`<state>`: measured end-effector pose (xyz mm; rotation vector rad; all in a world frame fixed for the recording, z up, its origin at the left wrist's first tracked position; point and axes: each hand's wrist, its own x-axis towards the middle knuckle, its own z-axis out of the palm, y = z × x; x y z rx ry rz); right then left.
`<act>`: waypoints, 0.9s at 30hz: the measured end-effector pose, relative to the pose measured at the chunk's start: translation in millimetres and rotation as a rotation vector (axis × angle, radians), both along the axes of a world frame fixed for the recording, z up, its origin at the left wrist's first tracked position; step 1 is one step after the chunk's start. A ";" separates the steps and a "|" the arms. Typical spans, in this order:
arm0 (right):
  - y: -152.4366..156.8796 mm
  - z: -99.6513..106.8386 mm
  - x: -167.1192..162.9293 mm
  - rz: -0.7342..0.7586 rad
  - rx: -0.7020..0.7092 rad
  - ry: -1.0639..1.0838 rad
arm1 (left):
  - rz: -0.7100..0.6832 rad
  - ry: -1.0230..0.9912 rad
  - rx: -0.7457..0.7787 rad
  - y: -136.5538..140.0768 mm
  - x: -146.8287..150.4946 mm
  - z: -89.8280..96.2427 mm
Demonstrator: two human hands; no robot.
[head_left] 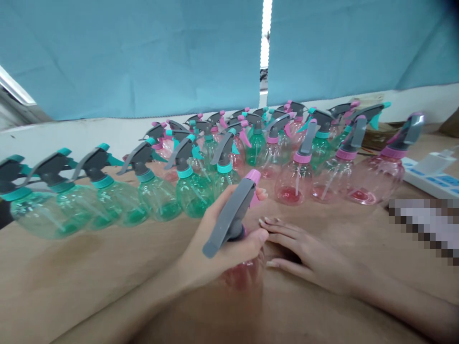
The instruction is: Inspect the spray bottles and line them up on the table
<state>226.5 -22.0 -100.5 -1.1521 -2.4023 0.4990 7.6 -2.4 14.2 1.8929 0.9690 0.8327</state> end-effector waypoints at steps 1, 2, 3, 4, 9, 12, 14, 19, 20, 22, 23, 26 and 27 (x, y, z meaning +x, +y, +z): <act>0.1 0.6 -0.1 0.004 -0.003 -0.007 | -0.017 0.018 -0.016 -0.8 0.8 -0.2; 0.2 1.1 -0.1 0.006 -0.007 -0.011 | -0.030 0.035 -0.027 -1.3 1.4 -0.7; 0.3 1.4 -0.2 0.008 -0.010 -0.011 | -0.036 0.043 -0.028 -1.6 2.1 -1.4; 0.4 1.5 -0.3 0.009 -0.011 -0.005 | -0.031 0.033 -0.012 -1.5 2.8 -2.3; 0.6 1.0 -0.8 0.006 -0.007 0.018 | 0.031 -0.020 0.056 -0.2 6.1 -8.7; 0.7 1.3 -0.9 0.009 -0.008 0.006 | 0.041 -0.008 0.045 -0.4 6.9 -12.4; 0.7 1.9 -0.9 0.008 -0.007 -0.019 | 0.055 -0.016 0.061 -0.5 6.7 -14.0; 0.4 3.0 -1.1 0.003 -0.020 -0.059 | 0.061 -0.013 0.078 -0.5 6.5 -13.2; 0.4 2.9 -1.1 0.002 -0.021 -0.049 | 0.063 -0.012 0.079 -0.7 6.7 -12.8; 0.4 2.7 -1.1 0.003 -0.018 -0.025 | 0.068 -0.016 0.080 -1.0 7.1 -13.0; 0.5 2.5 -1.0 0.004 -0.013 -0.019 | 0.070 -0.015 0.080 -1.1 7.2 -13.7; 0.5 2.5 -0.8 0.007 0.001 -0.029 | 0.075 0.001 0.091 -0.4 6.8 -16.8; 0.5 2.6 -0.8 0.006 0.002 -0.031 | 0.075 0.005 0.099 0.0 6.5 -17.4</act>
